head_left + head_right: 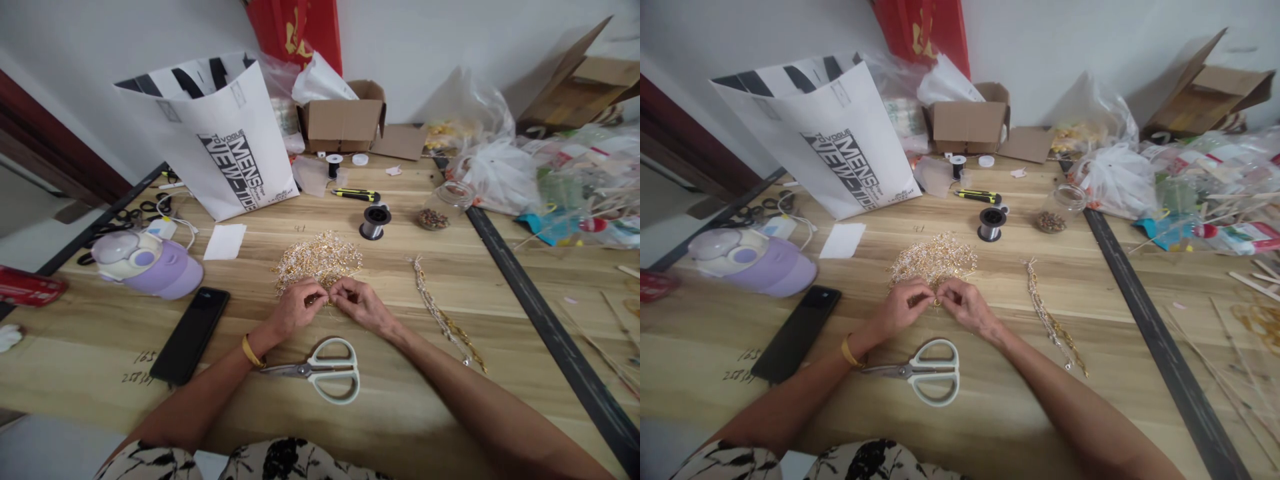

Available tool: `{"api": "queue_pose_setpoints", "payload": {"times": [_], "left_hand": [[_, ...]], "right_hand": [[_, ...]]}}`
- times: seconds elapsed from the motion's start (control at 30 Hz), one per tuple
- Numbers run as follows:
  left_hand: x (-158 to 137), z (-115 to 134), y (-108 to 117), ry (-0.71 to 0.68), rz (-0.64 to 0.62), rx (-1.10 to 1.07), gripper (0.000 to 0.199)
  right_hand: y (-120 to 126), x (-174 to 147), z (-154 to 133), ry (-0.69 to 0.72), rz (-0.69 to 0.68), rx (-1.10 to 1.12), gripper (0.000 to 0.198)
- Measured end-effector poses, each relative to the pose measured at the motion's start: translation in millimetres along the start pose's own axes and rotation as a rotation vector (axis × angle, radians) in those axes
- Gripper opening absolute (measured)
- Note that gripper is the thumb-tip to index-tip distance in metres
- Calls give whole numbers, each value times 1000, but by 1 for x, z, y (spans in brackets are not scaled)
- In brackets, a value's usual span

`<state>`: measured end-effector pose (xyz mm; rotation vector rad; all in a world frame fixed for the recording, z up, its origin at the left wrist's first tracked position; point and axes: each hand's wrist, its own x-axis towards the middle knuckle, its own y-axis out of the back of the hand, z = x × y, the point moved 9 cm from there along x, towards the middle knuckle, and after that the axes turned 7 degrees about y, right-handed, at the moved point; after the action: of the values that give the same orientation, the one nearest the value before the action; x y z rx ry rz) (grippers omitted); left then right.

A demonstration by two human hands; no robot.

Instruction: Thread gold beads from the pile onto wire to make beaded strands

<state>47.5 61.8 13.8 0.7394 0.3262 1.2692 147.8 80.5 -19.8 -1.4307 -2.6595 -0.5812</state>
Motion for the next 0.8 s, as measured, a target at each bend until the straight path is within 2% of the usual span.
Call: {"api": "queue_pose_setpoints", "payload": {"times": [0.8], "left_hand": [[0,3,0,10,-13,17,17]], "right_hand": [[1,0,-3,9,2,9,13]]}}
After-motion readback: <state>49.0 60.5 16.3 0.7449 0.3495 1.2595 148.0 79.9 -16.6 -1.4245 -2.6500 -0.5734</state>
